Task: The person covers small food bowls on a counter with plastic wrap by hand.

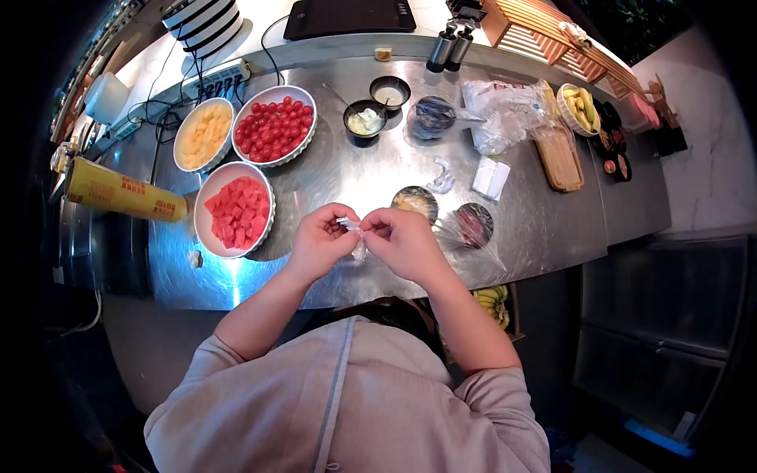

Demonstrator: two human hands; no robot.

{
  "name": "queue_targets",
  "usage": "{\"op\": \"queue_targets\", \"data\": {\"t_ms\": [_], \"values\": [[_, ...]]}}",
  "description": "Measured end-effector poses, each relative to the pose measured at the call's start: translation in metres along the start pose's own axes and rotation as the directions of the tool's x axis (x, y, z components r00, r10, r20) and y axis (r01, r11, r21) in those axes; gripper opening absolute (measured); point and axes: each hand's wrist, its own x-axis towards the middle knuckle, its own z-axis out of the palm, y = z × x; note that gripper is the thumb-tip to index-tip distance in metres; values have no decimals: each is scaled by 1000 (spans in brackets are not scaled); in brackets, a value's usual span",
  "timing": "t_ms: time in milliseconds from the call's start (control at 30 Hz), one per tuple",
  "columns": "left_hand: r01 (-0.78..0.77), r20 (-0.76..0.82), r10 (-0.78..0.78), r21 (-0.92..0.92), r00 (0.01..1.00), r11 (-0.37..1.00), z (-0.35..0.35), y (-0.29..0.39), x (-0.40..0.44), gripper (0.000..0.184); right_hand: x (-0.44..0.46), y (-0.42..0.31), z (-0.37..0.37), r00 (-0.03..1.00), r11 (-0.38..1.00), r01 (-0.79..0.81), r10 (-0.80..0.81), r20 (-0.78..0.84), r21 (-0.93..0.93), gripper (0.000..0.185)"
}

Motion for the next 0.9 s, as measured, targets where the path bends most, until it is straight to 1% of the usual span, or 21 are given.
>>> {"op": "queue_targets", "data": {"t_ms": [33,67,100,233,300,367,433,467,500,533,567,600,633,667,700,733,767,800,833,867,900], "values": [[-6,2,6,-6,1000,1000,-1,0,0,19,1,0,3,1000,1000,0,0,4,-5,11],[-10,-2,10,-10,1000,1000,-3,-2,0,19,1,-1,5,999,998,32,-34,-35,-53,12],[-45,9,45,-12,999,999,-5,-4,0,20,1,-1,8,995,993,60,-68,-73,-101,13],[-146,56,147,-30,987,989,-12,-2,2,23,8,0,16,988,991,84,-96,-124,-104,18],[-158,56,161,-47,985,986,-17,-5,6,23,13,5,16,984,991,106,-116,-132,-79,21],[-169,59,173,-66,983,983,-22,-6,9,24,20,3,14,982,991,101,-114,-149,-92,21],[-124,55,130,-94,990,988,-27,-5,12,21,25,3,12,980,990,93,-110,-166,-103,23],[-123,54,129,-96,990,988,-31,-5,14,21,28,5,11,990,998,63,-66,-124,-26,25],[-80,57,83,-58,995,995,-34,-6,16,20,31,7,11,997,998,29,-25,-78,51,28],[-34,58,35,-21,998,999,-38,-6,18,19,36,12,12,997,998,26,-22,-77,50,28],[-30,57,32,-24,998,999,-41,-6,19,19,40,19,13,999,998,-38,38,-13,51,28],[37,65,-47,155,997,987,-44,-1,20,18,44,22,15,994,994,-102,100,53,48,28],[101,57,-127,327,990,939,-46,1,21,18,47,24,17,993,993,-109,106,58,48,28],[109,53,-133,323,990,940,-48,-4,22,18,50,26,19,989,991,-131,129,74,11,23],[67,28,-84,377,996,924,-50,-11,24,15,52,27,21,984,988,-150,152,89,-25,18],[29,5,-35,432,999,901,-52,-16,24,12,54,31,24,983,987,-157,159,95,-25,18],[38,-1,-41,428,999,903,-54,-20,24,12,54,37,28,975,980,-172,156,158,96,16],[21,-9,-18,385,1000,923,-53,-21,25,10,55,43,31,965,958,-193,146,218,214,15],[1,-18,5,341,1000,940,-53,-21,25,7,57,48,34,963,956,-200,152,223,214,15],[6,-21,1,338,1000,941,-52,-20,26,7,58,54,36,967,961,-205,170,190,185,15],[2,-13,2,287,1000,958,-51,-17,26,7,61,57,37,970,966,-209,185,156,154,16]]}}
